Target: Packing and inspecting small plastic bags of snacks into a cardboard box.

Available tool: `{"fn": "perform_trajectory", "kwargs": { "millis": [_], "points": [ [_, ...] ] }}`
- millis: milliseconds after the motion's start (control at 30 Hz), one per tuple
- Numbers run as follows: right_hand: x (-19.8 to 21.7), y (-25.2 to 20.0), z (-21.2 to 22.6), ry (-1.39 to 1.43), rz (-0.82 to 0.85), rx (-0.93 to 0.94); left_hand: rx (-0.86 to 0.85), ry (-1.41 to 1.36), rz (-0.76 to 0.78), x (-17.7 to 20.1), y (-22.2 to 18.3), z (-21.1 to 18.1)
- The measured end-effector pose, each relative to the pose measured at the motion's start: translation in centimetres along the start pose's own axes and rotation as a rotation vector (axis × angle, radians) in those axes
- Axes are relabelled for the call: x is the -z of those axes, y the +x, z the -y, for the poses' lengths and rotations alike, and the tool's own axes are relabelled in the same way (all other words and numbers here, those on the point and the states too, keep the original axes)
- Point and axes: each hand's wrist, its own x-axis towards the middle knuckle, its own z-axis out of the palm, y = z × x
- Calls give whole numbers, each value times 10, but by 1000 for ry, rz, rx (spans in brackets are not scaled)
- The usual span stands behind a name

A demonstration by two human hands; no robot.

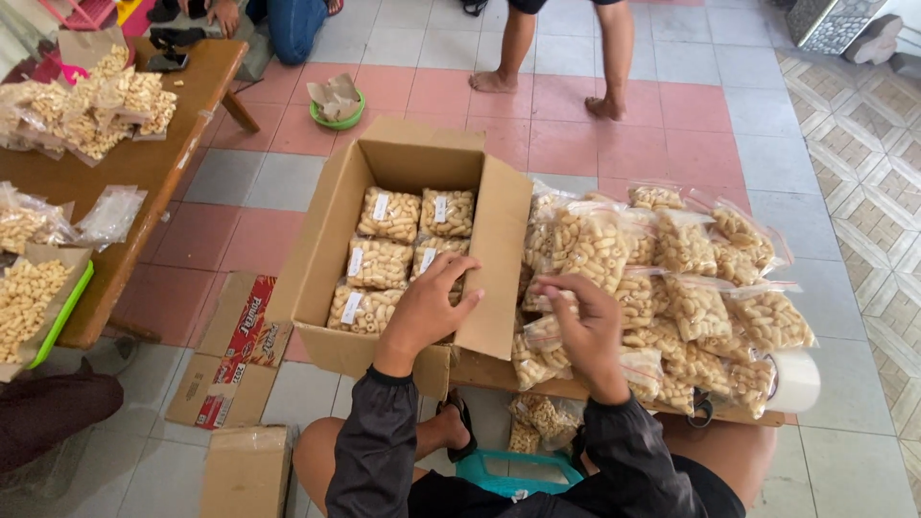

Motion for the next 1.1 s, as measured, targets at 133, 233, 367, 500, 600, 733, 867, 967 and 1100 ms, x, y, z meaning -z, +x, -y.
{"fn": "perform_trajectory", "kwargs": {
  "millis": [133,233,367,500,600,733,867,967,1100],
  "points": [
    [42,-11,9,-23,-222,-230,10,77,44,-3,4,-6],
    [64,-8,13,-115,-280,-259,51,83,60,-7,8,-9],
    [78,4,14,-357,-242,-176,45,141,23,-15,12,6],
    [77,17,10,-433,-207,-99,32,138,5,-17,15,9],
    [75,28,12,-507,-147,-4,29,117,6,-15,14,4],
    [76,36,13,-562,-97,57,60,131,12,-15,15,0],
    [78,42,4,-583,-98,40,63,168,3,-23,21,12],
    [76,49,-3,-600,-95,63,91,208,12,-22,22,-5],
    [73,53,-3,-641,104,-65,300,300,100,-38,29,-16]
  ]
}}
